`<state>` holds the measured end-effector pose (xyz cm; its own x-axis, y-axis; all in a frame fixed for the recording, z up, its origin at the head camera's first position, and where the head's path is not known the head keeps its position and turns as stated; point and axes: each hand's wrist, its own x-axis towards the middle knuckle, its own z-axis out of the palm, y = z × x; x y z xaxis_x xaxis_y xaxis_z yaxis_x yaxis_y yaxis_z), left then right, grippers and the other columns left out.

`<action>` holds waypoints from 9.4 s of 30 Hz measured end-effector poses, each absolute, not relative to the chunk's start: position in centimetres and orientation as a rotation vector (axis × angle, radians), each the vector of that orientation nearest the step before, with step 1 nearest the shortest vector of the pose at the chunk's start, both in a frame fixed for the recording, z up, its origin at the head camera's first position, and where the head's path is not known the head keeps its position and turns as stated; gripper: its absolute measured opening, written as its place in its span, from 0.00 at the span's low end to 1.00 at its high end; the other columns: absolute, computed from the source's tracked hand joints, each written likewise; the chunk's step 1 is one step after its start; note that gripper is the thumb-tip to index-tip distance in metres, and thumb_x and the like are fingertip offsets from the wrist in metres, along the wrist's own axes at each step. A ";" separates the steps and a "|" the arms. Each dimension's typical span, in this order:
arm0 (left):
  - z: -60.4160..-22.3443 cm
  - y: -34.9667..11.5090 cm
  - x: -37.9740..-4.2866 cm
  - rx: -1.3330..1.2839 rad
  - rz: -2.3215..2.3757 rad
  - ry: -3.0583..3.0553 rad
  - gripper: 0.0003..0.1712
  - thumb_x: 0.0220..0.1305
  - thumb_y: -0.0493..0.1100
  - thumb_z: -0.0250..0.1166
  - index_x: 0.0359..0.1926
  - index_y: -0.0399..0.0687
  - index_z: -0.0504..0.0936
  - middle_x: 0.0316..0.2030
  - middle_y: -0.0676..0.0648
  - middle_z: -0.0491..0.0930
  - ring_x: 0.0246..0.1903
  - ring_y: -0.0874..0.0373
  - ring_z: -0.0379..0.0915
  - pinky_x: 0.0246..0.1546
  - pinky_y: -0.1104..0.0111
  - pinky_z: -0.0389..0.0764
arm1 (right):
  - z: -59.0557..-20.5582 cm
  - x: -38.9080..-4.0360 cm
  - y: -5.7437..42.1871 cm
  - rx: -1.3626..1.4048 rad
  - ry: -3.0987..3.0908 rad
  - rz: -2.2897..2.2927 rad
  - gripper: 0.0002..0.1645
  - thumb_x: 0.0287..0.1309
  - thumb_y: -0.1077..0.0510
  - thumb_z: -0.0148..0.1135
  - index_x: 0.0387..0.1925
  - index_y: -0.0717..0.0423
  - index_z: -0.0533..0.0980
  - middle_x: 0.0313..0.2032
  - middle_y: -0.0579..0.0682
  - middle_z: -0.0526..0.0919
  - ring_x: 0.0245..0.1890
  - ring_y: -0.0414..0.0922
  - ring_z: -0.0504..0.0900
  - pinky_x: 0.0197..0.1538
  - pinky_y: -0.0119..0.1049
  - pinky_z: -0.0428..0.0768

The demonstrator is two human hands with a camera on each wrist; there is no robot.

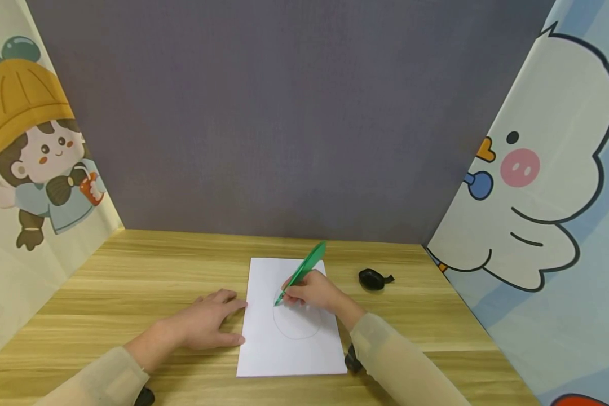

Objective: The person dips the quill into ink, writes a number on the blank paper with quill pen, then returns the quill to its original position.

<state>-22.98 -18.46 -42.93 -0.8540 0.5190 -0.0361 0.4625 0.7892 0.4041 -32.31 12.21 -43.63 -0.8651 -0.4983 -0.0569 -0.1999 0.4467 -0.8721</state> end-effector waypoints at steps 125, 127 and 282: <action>-43.6 -18.7 -23.1 0.796 0.577 2.829 0.51 0.69 0.72 0.71 0.80 0.47 0.73 0.78 0.28 0.66 0.75 0.24 0.66 0.69 0.17 0.61 | -42.4 -28.5 32.1 -0.535 2.502 -1.552 0.23 0.85 0.58 0.56 0.66 0.74 0.74 0.50 0.69 0.90 0.41 0.47 0.93 0.41 0.38 0.91; -43.6 -18.6 -23.1 0.794 0.578 2.827 0.51 0.69 0.72 0.72 0.79 0.46 0.73 0.78 0.28 0.66 0.76 0.24 0.66 0.69 0.17 0.61 | -42.4 -28.6 32.0 -0.549 2.465 -1.560 0.23 0.85 0.58 0.56 0.67 0.75 0.73 0.52 0.71 0.89 0.43 0.48 0.94 0.43 0.39 0.93; -43.4 -18.6 -23.0 0.768 0.545 2.839 0.51 0.68 0.73 0.71 0.81 0.48 0.72 0.79 0.29 0.65 0.78 0.28 0.64 0.72 0.19 0.60 | -44.1 -30.4 38.1 -0.258 2.707 -1.203 0.22 0.77 0.59 0.67 0.65 0.67 0.79 0.56 0.64 0.87 0.43 0.48 0.88 0.39 0.40 0.88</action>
<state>-22.96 -18.55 -43.43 -0.8576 0.5119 -0.0488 0.4575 0.8029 0.3823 -30.40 38.12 -44.11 -0.9710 -0.2246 -0.0821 -0.0895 0.6599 -0.7460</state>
